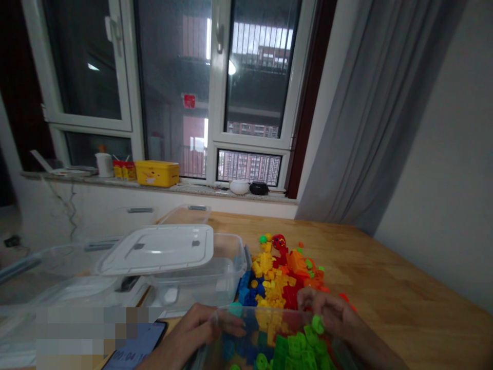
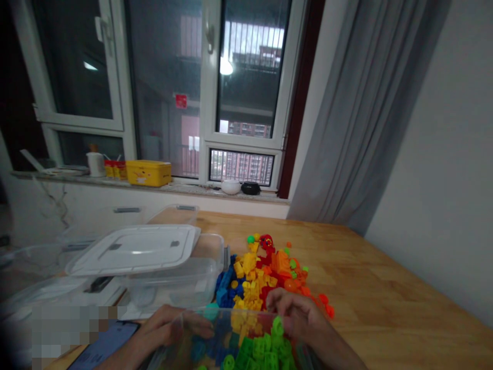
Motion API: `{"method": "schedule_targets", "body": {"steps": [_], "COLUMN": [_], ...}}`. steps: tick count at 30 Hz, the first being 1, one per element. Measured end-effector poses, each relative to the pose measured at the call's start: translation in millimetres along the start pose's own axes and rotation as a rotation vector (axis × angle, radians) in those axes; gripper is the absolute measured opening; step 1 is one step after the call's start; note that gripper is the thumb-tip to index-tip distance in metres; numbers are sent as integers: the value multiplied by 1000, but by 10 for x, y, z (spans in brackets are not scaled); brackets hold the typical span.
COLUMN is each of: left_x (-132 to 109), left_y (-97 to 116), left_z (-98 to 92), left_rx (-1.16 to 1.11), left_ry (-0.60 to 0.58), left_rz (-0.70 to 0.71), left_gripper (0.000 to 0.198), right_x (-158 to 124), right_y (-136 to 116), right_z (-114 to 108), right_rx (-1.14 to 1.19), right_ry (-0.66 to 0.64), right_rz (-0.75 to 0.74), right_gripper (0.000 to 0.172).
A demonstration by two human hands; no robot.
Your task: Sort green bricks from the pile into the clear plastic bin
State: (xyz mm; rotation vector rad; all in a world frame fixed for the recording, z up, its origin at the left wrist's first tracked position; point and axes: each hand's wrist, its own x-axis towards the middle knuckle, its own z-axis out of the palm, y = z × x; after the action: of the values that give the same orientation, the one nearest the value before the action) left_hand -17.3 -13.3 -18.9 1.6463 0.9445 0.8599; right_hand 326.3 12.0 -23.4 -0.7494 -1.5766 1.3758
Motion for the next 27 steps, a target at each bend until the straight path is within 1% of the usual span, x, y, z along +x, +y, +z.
{"method": "schedule_targets", "body": {"steps": [2,5,10,12,15,18,23,27], "left_x": [1,12,25,22,17,16,14,29], "left_y": [-7,-24,-19,-12,-25,-45,-24,-14], "left_z": [2,5,-2,-6,-2,11,12,-6], "left_rx": [-8,-18,-14,-4,-55,-100,-39,-4], "left_ry": [-8,-6,-10,-18,-7,5,25,6], "left_rz": [-4,3,15,12,14,17,-28,-37], "left_gripper": [35,34,35,36,35,32,33,35], "right_x": [36,68,50,41,33,31,30,22], "right_y": [86,161,112,99,108,116,103,95], "right_z": [-7,-39,-42,-46,-63,-71,-52,-43], "right_rx": [-9,-8,2,-20,-45,-33,-25,-20], "right_ry": [-117,-177,-189,-203,-219,-205,-213,-191], "right_rz": [-15,-15,-32,-16,1,15,14,15], "right_gripper": [34,33,24,24,26,25,22,21]}}
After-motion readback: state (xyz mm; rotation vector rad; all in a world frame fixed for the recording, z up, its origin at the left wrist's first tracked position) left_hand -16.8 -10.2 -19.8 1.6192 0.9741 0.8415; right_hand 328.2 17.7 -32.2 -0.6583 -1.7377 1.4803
